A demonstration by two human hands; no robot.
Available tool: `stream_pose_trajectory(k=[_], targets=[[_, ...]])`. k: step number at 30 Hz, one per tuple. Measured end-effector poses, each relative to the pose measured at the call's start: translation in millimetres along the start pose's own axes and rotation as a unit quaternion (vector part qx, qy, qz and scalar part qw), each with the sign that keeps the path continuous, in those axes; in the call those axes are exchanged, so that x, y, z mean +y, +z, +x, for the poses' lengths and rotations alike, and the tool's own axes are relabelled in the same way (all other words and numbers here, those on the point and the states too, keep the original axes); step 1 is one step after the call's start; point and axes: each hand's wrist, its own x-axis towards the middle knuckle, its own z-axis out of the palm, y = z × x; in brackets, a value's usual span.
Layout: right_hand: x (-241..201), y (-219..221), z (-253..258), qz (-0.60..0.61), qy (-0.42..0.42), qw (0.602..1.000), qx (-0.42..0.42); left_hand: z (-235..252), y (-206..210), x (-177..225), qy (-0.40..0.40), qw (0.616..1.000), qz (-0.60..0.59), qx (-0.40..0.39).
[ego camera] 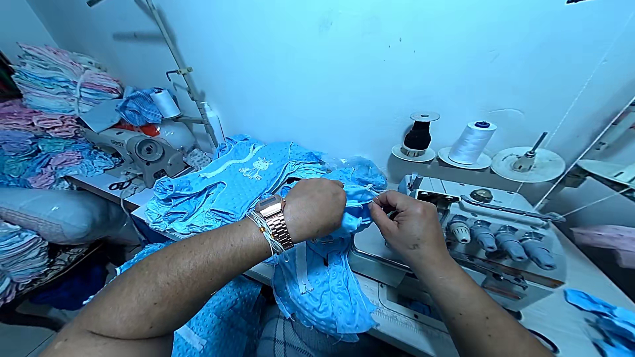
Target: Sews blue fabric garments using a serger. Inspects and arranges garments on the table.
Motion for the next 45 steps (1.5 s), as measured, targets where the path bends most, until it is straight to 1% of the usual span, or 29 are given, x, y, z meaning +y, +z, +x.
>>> stream_pose_trajectory(k=[3, 6, 8, 11, 12, 13, 15, 16, 17, 19, 21, 24, 25, 27, 28, 30, 31, 32, 35, 36, 37, 40, 43, 45], targets=[[0.8, -0.5, -1.6, 0.002, 0.002, 1.000, 0.011, 4.0, 5.3, -12.5, 0.045, 0.994, -0.069, 0.068], [1.9, -1.4, -3.6, 0.006, 0.003, 1.000, 0.021, 6.8, 8.1, -27.5, 0.100, 0.976, -0.112, 0.159], [2.2, -1.9, -5.5, 0.017, 0.005, 0.999, 0.026, 6.4, 9.4, -32.7, 0.108, 0.962, -0.146, 0.203], [1.9, -0.5, -9.5, 0.039, 0.005, 0.998, 0.040, 5.4, 11.7, -31.2, 0.094, 0.947, -0.211, 0.224], [1.9, 0.8, -10.5, 0.046, 0.003, 0.998, 0.048, 5.6, 12.1, -29.5, 0.093, 0.943, -0.232, 0.221], [1.6, 1.6, -11.4, 0.053, 0.001, 0.997, 0.054, 5.6, 10.3, -27.6, 0.087, 0.942, -0.257, 0.199], [1.9, 2.2, -13.6, 0.058, -0.006, 0.997, 0.058, 4.7, -0.3, -24.4, 0.059, 0.951, -0.290, 0.093], [2.5, 2.5, -13.7, 0.057, -0.012, 0.997, 0.059, 5.8, -5.4, -23.7, 0.050, 0.955, -0.287, 0.049], [3.2, 2.7, -14.1, 0.056, -0.017, 0.997, 0.059, 7.3, -7.9, -23.9, 0.050, 0.960, -0.275, 0.023], [4.2, 2.7, -15.8, 0.057, -0.021, 0.997, 0.056, 9.2, -7.8, -26.8, 0.071, 0.966, -0.250, 0.012], [5.1, 2.6, -18.0, 0.059, -0.019, 0.997, 0.055, 11.2, -2.5, -32.2, 0.113, 0.959, -0.260, 0.031], [5.3, 2.3, -22.8, 0.065, -0.025, 0.996, 0.060, 11.3, 7.8, -37.6, 0.164, 0.923, -0.342, 0.062], [5.0, 2.1, -24.6, 0.066, -0.029, 0.995, 0.062, 11.7, 12.6, -36.8, 0.174, 0.901, -0.390, 0.080], [4.0, 1.5, -28.6, 0.075, -0.044, 0.993, 0.075, 12.5, 19.9, -31.6, 0.168, 0.849, -0.489, 0.108], [3.5, 1.3, -30.4, 0.087, -0.052, 0.991, 0.084, 12.4, 21.7, -29.8, 0.159, 0.831, -0.523, 0.101], [3.2, 1.2, -34.0, 0.128, -0.055, 0.986, 0.096, 13.3, 22.5, -29.3, 0.145, 0.819, -0.552, 0.063], [3.4, 2.0, -36.0, 0.152, -0.048, 0.983, 0.096, 14.2, 21.9, -29.3, 0.142, 0.825, -0.545, 0.044], [4.3, 3.2, -38.1, 0.170, -0.039, 0.980, 0.094, 15.5, 20.9, -29.2, 0.138, 0.843, -0.518, 0.035], [8.2, 5.9, -47.3, 0.188, -0.005, 0.979, 0.082, 19.2, 13.1, -26.5, 0.118, 0.920, -0.373, 0.020], [9.9, 6.4, -50.7, 0.187, 0.006, 0.979, 0.078, 21.1, 11.3, -25.5, 0.119, 0.937, -0.327, 0.023], [11.4, 6.9, -54.2, 0.187, 0.018, 0.979, 0.075, 23.7, 10.9, -24.6, 0.124, 0.946, -0.297, 0.029], [11.8, 10.5, -66.4, 0.188, 0.057, 0.977, 0.078, 32.8, 12.5, -18.7, 0.110, 0.953, -0.282, 0.020], [11.2, 15.5, -81.4, 0.207, 0.095, 0.968, 0.105, 43.5, 25.0, -3.2, 0.072, 0.941, -0.332, 0.005], [11.0, 15.6, -93.1, 0.230, 0.144, 0.955, 0.120, 49.3, 44.5, 12.2, 0.056, 0.930, -0.361, 0.032]])
